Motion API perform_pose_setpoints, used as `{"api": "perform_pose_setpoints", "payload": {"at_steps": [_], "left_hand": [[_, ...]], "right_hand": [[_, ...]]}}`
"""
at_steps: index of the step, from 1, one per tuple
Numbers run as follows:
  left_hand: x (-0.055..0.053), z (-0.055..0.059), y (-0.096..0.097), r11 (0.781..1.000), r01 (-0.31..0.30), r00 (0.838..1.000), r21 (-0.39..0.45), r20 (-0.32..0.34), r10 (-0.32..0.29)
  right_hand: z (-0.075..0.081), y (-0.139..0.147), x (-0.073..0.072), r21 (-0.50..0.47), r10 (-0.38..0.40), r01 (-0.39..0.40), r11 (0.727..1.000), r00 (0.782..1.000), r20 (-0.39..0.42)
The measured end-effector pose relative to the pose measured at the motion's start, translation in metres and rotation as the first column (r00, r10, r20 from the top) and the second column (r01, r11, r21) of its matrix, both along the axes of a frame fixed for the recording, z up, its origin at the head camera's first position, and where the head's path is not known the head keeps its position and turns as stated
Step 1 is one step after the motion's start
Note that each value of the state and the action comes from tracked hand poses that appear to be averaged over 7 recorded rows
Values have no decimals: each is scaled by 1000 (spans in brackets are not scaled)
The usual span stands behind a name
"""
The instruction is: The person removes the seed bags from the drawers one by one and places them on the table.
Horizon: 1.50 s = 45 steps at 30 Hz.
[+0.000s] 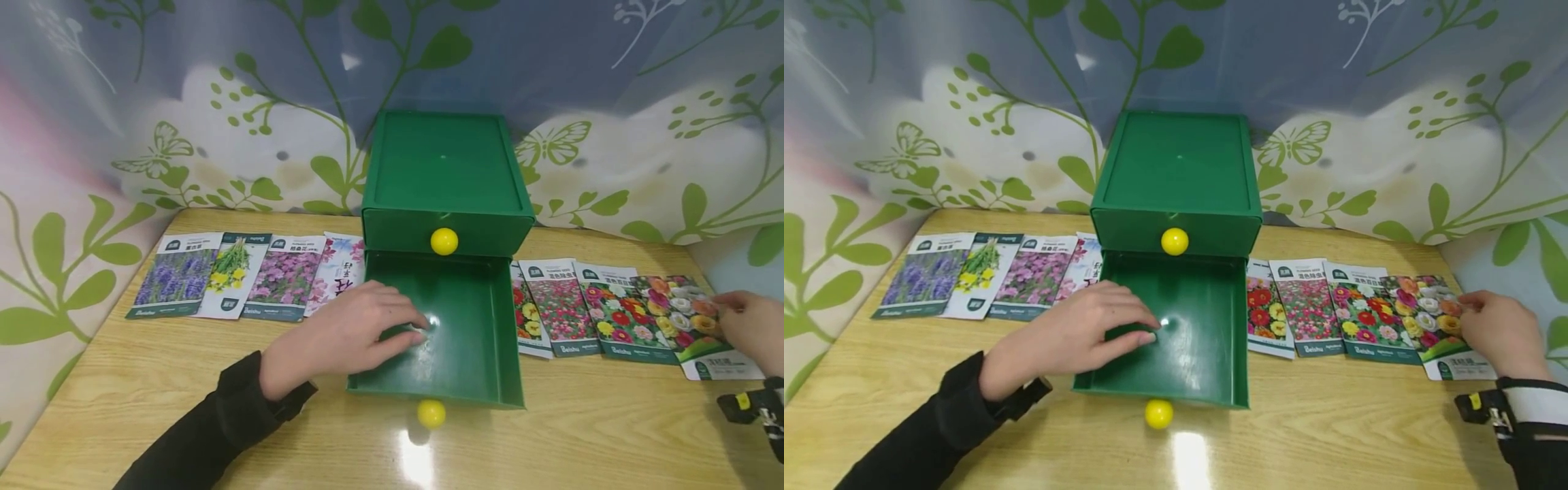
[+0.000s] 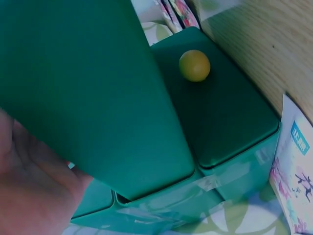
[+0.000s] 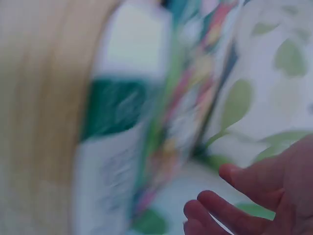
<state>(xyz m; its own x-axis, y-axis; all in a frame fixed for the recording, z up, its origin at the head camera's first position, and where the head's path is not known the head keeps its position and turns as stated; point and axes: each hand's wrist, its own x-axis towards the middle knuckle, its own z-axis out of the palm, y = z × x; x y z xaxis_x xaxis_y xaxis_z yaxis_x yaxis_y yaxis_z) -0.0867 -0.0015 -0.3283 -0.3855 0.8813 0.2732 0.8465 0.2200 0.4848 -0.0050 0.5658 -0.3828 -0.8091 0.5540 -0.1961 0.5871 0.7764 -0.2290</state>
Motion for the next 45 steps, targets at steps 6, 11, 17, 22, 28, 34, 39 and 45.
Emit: {"api": "perform_pose_setpoints", "payload": {"at_steps": [6,11,17,22,28,34,39,45], "left_hand": [[-5,6,-7,992,-73,996,106,-45,78],[-11,13,-15,949,-151,976,278,-111,188],[-20,19,-21,846,-179,944,503,-153,291],[-28,18,-24,779,-175,929,602,-160,332],[-36,13,-24,806,-211,914,553,-180,363],[-44,7,-25,857,-237,916,458,-189,354],[-44,4,-24,874,-249,926,417,-162,342],[-43,7,-24,874,-252,933,416,-137,334]], "right_hand": [[44,-69,-2,81,240,-236,968,969,-54],[71,-125,0,104,393,-379,919,902,-181],[94,-184,7,125,492,-492,862,752,-439],[108,-229,20,105,560,-619,778,608,-563],[119,-277,39,16,643,-833,552,414,-645],[107,-324,55,49,755,-940,336,238,-611],[88,-349,58,172,859,-963,208,96,-502],[81,-360,62,251,916,-953,169,57,-397]]}}
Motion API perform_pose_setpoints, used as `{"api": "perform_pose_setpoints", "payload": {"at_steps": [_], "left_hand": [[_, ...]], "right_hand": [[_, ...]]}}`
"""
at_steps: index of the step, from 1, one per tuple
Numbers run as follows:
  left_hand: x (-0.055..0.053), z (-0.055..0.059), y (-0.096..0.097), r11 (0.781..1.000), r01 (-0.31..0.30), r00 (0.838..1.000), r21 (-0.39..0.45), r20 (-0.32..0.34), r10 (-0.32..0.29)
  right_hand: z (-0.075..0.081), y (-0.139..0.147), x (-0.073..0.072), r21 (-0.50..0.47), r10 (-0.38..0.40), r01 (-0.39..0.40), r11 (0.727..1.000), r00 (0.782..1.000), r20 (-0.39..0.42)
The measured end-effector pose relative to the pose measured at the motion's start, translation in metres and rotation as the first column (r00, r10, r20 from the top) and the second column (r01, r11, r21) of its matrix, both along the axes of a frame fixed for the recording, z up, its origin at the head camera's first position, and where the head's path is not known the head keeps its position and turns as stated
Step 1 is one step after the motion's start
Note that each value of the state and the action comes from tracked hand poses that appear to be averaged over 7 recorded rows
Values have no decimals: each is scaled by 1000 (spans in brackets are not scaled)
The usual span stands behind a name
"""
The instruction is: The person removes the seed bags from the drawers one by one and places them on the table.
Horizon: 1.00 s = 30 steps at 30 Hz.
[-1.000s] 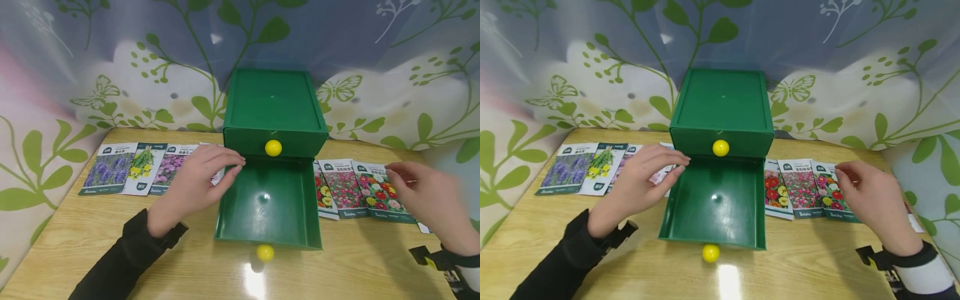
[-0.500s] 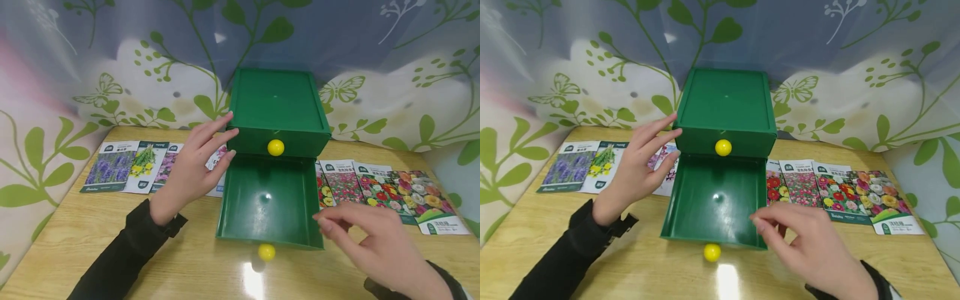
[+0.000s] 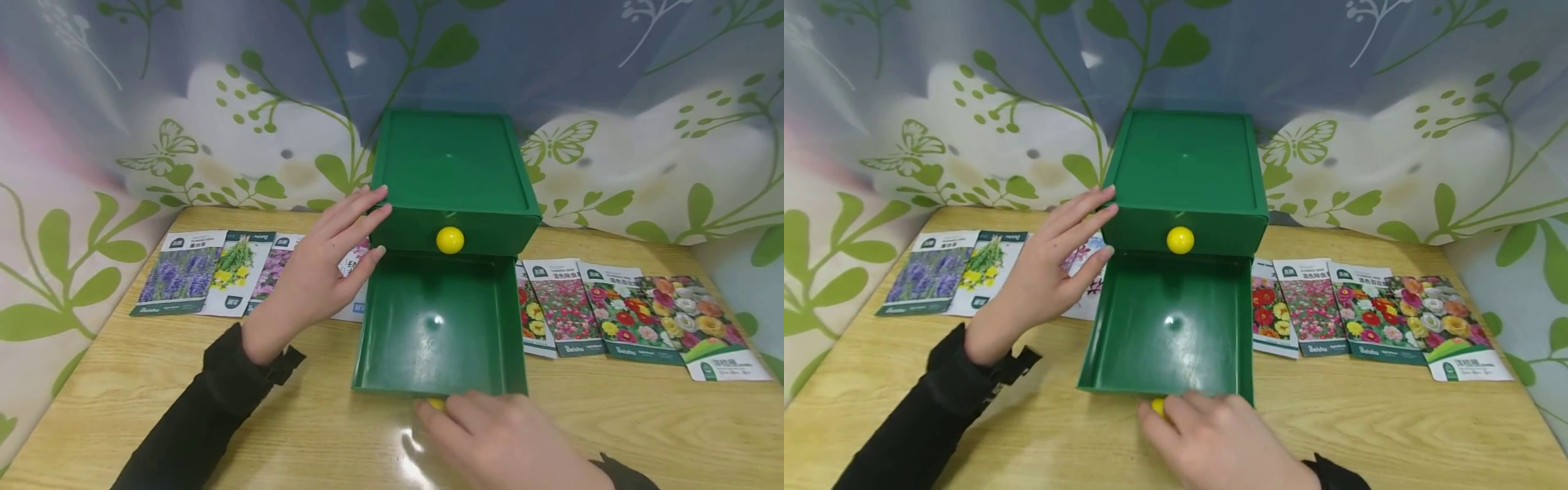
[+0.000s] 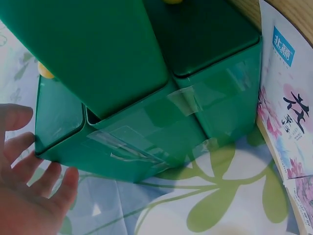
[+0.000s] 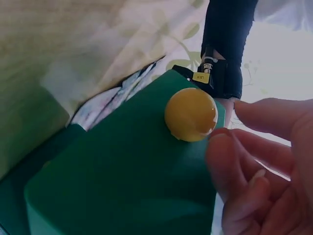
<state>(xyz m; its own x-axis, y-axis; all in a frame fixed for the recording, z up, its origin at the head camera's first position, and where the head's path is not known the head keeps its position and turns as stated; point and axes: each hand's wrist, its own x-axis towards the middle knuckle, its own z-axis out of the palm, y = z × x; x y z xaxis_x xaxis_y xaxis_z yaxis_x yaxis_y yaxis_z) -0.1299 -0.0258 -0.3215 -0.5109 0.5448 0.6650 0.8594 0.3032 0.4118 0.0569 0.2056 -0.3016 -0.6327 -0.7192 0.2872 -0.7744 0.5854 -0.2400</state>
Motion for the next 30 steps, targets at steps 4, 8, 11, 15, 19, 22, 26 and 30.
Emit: {"api": "perform_pose_setpoints", "payload": {"at_steps": [4,8,11,15,19,22,26,30], "left_hand": [[0,0,1,1000,21,1000,-6,7,-21],[0,0,2,999,35,999,-12,19,-34],[0,-1,2,999,42,999,-11,30,-41],[-1,0,0,999,43,999,1,29,-43],[-2,1,-2,999,43,999,2,11,-43],[-3,1,-2,999,45,999,0,6,-45],[-3,2,-1,999,47,999,3,12,-47],[-2,3,-1,999,41,999,1,16,-41]], "right_hand": [[-1,-1,2,80,-20,24,997,998,-59],[-3,-2,5,154,-36,51,987,994,-103],[-3,-3,8,204,-55,73,976,994,-93],[-6,-4,7,237,-77,96,967,993,-89],[-9,-4,5,225,-90,108,968,992,-89],[-9,-3,5,204,-85,104,973,991,-101],[-5,-2,4,179,-74,95,979,990,-117],[1,-1,3,137,-80,95,986,991,-112]]}}
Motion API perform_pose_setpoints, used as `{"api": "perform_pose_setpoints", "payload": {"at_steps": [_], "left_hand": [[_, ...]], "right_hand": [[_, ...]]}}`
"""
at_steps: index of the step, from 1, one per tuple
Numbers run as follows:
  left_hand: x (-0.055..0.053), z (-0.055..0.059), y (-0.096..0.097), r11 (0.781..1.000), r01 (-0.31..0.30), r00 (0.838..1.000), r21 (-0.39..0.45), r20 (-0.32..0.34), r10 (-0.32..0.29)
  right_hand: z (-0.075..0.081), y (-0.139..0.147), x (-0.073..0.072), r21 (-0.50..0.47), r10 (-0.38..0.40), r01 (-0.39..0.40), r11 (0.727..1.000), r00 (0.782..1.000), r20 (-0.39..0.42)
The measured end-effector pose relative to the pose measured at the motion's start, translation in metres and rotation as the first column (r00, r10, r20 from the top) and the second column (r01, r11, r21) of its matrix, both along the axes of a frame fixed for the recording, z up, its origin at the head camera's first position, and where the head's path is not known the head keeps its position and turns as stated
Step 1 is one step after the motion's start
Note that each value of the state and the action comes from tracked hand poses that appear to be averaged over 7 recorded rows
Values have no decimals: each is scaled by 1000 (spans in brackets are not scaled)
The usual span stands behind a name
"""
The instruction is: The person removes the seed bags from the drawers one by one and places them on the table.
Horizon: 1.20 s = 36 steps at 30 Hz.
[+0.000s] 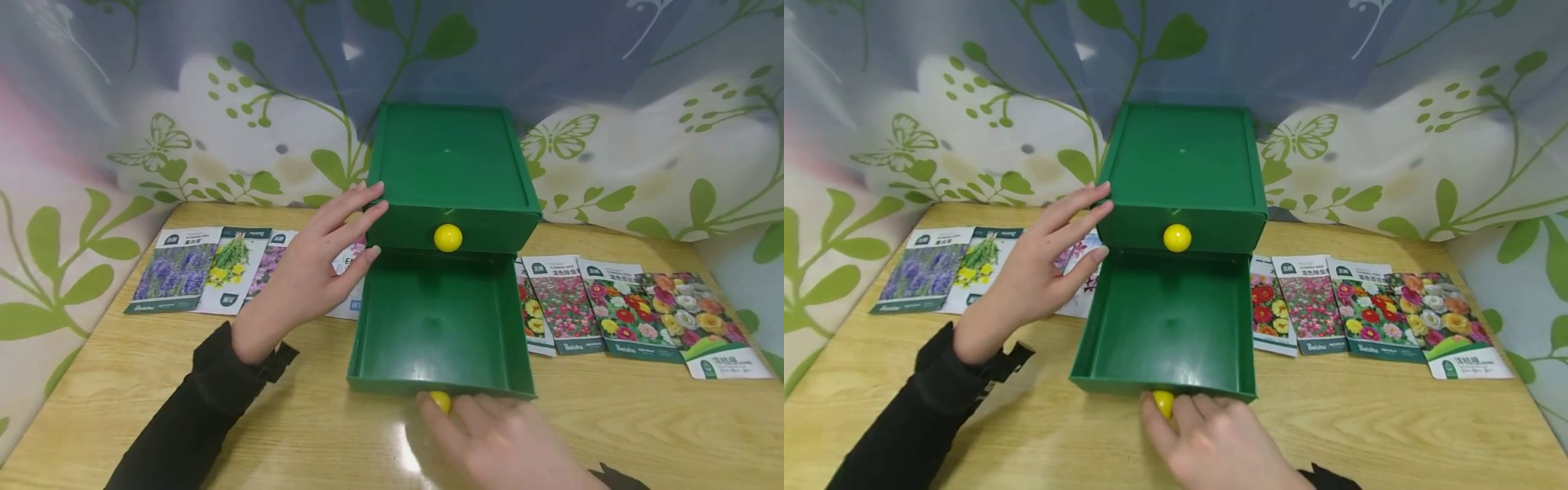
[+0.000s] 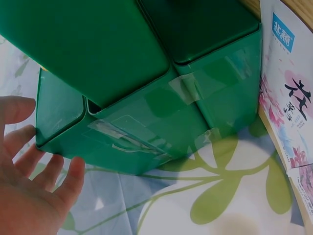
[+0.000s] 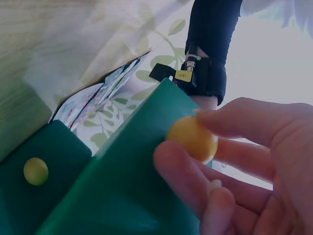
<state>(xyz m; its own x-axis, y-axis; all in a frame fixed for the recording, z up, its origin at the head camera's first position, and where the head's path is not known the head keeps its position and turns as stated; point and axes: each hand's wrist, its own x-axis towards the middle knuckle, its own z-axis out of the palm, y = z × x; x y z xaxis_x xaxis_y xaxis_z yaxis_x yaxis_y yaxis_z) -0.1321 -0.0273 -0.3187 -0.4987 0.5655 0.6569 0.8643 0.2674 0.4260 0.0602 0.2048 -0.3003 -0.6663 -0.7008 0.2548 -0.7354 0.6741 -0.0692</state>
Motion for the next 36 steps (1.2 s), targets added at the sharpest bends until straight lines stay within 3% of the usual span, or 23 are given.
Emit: {"api": "perform_pose_setpoints", "payload": {"at_steps": [6,12,16,21,36], "left_hand": [[0,1,0,1000,-9,1000,-25,7,10],[0,0,0,1000,-12,1000,-24,2,12],[0,0,0,1000,-10,1000,-17,1,10],[0,0,-1,1000,-12,1000,-20,5,12],[0,0,-1,1000,-11,1000,-18,14,12]], "right_hand": [[6,3,-3,-54,-20,23,998,998,56],[0,3,-11,-140,-25,19,990,999,-37],[-5,4,-17,-146,-34,20,989,995,-97],[-9,8,-25,-133,-53,38,990,992,-115],[-25,19,-47,-161,-130,114,980,987,-95]]}}
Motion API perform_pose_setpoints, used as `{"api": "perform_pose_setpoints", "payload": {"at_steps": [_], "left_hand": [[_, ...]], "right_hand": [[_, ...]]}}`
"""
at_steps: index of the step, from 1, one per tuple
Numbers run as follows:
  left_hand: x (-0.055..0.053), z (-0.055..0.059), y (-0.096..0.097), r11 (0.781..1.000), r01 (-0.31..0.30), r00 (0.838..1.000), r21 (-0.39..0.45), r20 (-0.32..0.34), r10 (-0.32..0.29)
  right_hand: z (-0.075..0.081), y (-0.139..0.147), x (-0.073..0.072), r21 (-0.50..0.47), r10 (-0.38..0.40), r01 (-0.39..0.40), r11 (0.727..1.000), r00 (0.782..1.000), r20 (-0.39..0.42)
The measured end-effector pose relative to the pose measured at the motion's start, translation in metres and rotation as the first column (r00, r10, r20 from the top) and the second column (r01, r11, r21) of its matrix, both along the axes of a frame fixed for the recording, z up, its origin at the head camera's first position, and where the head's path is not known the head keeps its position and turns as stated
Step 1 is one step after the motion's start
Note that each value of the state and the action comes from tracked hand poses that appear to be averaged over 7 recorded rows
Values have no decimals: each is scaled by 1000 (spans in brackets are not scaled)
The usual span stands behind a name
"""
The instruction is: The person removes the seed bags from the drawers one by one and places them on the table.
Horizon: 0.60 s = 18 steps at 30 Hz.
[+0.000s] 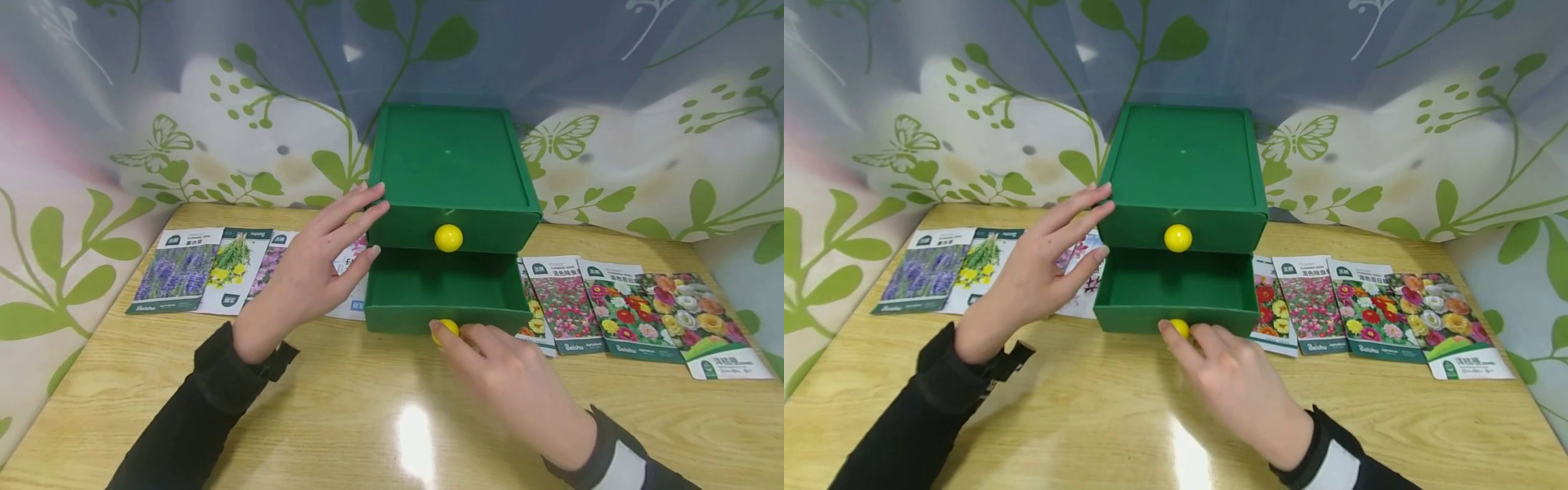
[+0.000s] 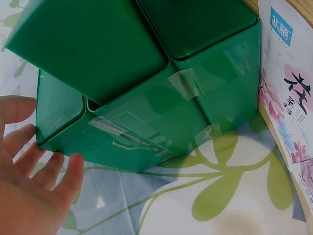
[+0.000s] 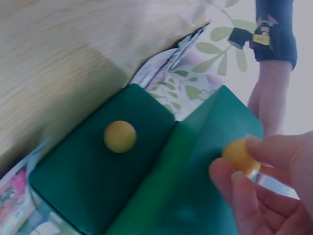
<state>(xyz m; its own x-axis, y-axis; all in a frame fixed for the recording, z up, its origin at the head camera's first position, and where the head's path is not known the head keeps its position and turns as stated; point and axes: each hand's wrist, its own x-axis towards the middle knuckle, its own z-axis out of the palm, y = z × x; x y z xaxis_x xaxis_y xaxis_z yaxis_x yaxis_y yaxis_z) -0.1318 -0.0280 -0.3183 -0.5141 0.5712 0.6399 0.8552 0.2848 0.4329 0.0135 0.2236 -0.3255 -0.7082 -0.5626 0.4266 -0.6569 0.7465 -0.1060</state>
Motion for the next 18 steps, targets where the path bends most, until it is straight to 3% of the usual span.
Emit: {"api": "perform_pose_setpoints", "payload": {"at_steps": [9,18], "left_hand": [[-1,1,-1,1000,0,1000,4,-5,0],[0,-1,0,1000,10,1000,6,3,-10]], "right_hand": [[-11,0,-14,-85,-15,7,996,996,-89],[-20,4,-21,-121,-20,18,993,1000,-18]]}}
